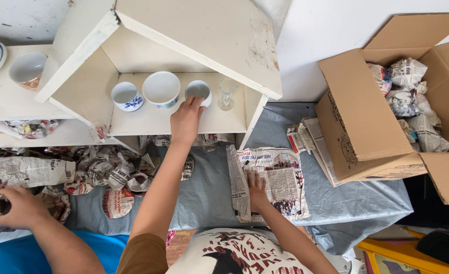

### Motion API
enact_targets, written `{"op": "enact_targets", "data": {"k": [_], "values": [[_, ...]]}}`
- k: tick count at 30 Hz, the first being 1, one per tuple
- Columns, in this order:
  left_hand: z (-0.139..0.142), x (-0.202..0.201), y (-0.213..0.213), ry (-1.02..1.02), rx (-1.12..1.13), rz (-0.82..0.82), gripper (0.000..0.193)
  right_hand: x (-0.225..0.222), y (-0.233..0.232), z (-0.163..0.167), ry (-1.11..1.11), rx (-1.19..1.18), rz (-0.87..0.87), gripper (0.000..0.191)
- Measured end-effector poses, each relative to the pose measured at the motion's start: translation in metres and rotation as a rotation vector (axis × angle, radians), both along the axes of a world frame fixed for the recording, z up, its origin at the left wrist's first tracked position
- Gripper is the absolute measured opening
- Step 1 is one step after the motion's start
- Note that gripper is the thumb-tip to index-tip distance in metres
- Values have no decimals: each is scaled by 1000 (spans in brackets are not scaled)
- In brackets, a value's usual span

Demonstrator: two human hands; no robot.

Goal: The person wraps ceramic cups and bowls in sheets of newspaper, crumples the paper around each piece, and places the wrapped pieces into a cardboard box. The person also takes cups from a nearby shelf one at a time to wrap them.

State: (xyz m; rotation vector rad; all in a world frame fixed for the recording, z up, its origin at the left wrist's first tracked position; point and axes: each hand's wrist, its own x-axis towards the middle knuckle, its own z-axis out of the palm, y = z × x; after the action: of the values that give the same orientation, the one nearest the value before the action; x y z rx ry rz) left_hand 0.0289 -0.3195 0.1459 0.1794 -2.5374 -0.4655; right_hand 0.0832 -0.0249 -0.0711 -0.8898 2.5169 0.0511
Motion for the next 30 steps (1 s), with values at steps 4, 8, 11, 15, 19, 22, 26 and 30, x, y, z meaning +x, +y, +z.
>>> {"op": "enact_targets", "data": {"k": [4, 8, 11, 15, 19, 22, 26, 30], "values": [[-12, 18, 15, 133, 66, 33, 17, -3, 4, -1, 78, -41, 36, 96], [-41, 76, 62, 312, 341, 68, 16, -8, 8, 7, 32, -25, 6, 98], [-69, 110, 114, 403, 483, -66, 14, -12, 12, 11, -22, -30, -21, 100], [-109, 118, 179, 210, 425, -442, 14, -14, 20, 2, -85, -72, 0, 84], [-153, 85, 222, -183, 552, -588, 17, -15, 34, -13, -99, -245, 166, 78], [-185, 62, 234, -252, 616, -530, 20, -17, 53, -14, -152, -631, 54, 86], [-213, 58, 235, -243, 716, -362, 22, -23, 73, -6, -317, -489, -417, 76], [-218, 64, 229, -264, 660, -327, 21, -36, 85, 3, -272, -1101, -592, 68]]}}
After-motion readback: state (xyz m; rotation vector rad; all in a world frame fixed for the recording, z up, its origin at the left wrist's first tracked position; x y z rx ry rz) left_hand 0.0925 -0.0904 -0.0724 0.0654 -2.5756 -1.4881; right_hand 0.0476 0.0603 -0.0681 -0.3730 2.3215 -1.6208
